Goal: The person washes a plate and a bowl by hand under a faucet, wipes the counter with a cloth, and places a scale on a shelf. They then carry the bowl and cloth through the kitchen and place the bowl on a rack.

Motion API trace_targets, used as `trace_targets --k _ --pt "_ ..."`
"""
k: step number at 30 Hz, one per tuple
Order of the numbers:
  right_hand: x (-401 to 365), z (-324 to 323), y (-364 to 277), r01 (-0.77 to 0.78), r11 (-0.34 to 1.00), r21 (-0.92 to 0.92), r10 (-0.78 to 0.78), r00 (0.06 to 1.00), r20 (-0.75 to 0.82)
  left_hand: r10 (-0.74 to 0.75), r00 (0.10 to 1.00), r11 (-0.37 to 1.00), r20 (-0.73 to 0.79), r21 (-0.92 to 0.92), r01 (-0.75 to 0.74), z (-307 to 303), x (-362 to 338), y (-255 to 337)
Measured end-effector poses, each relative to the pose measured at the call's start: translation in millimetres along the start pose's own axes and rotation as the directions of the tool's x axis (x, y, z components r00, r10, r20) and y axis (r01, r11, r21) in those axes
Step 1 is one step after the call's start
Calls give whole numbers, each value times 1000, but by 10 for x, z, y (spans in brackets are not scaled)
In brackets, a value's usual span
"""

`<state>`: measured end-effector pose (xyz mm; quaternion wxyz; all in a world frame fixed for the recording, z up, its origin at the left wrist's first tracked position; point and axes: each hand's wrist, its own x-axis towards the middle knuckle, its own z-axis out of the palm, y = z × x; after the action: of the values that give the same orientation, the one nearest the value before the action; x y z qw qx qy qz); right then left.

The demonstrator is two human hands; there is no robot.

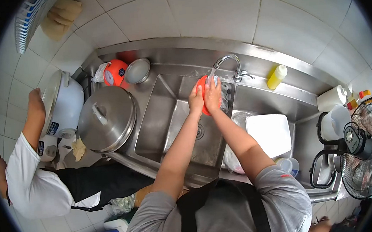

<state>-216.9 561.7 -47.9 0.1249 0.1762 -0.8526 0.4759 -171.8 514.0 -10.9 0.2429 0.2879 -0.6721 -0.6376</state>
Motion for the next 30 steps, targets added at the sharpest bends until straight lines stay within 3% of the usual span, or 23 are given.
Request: trace_targets --k 2,3,4,5,6,7,8,10,12,14,16,17,18,19,20,22,23,25,26,27,28,29,30 --pt "-55 150 -49 -58 923 380 66 998 -8 88 983 981 160 -188 -57 66 78 -40" --pt "-20 251 -66 87 971 222 -71 994 -77 34 970 969 242 -246 28 58 117 -7" --pt "-4 262 3 92 971 221 -76 994 -76 37 970 968 239 -250 25 81 116 6" --pt "35 265 79 -203 738 643 186 978 95 20 968 984 249 -175 24 120 121 26" --pt "86 111 -46 -456 273 847 324 873 366 0 967 995 256 -96 25 159 120 6" --pt "155 56 -44 -524 -80 848 362 778 514 -57 964 996 260 -50 73 221 73 -76" --pt "229 84 88 -542 -21 840 315 794 520 -59 966 996 251 -50 73 298 49 -148" --pt "254 -88 2 -587 228 777 330 798 505 -134 986 948 102 304 97 400 14 -86" --pt "263 -227 -13 -599 241 764 312 793 523 -84 993 953 83 297 56 400 88 -112" --pt "287 -226 105 -455 614 645 226 884 408 -33 997 957 72 289 11 427 232 -136" --pt "228 -301 72 -414 729 545 226 898 379 6 987 957 163 286 -53 408 454 -190" --pt "203 -266 97 -284 824 491 132 938 322 18 983 978 185 201 -55 377 593 -227" --pt "172 -245 108 -145 895 422 28 962 272 -75 980 997 183 -15 79 362 668 -204" --pt "108 -278 17 -160 907 390 62 966 252 -145 962 967 232 -172 188 310 591 -27" --pt "133 -303 -23 -292 837 462 90 908 409 -206 934 901 293 -315 297 284 486 145" --pt "103 -224 -239 -386 381 840 164 923 349 -216 939 884 267 -356 304 299 266 340" --pt "97 -329 -266 -385 376 843 163 923 349 -228 944 866 239 -393 309 292 167 404" --pt "55 -678 -392 -530 -118 840 -327 819 471 -160 955 888 251 -386 250 284 109 290" --pt "143 -400 -215 -529 -127 839 -328 821 468 -92 960 902 264 -387 192 267 80 221" --pt "258 110 117 -381 346 857 1 914 406 -59 965 898 254 -409 163 243 -107 419" --pt "257 403 316 -300 752 587 251 954 165 -70 964 903 256 -395 171 189 -187 411" --pt "205 377 305 -329 884 331 282 942 183 7 971 937 237 -340 76 156 -211 420" --pt "171 379 243 -327 883 338 283 943 173 95 970 956 223 -291 -27 156 -185 451"
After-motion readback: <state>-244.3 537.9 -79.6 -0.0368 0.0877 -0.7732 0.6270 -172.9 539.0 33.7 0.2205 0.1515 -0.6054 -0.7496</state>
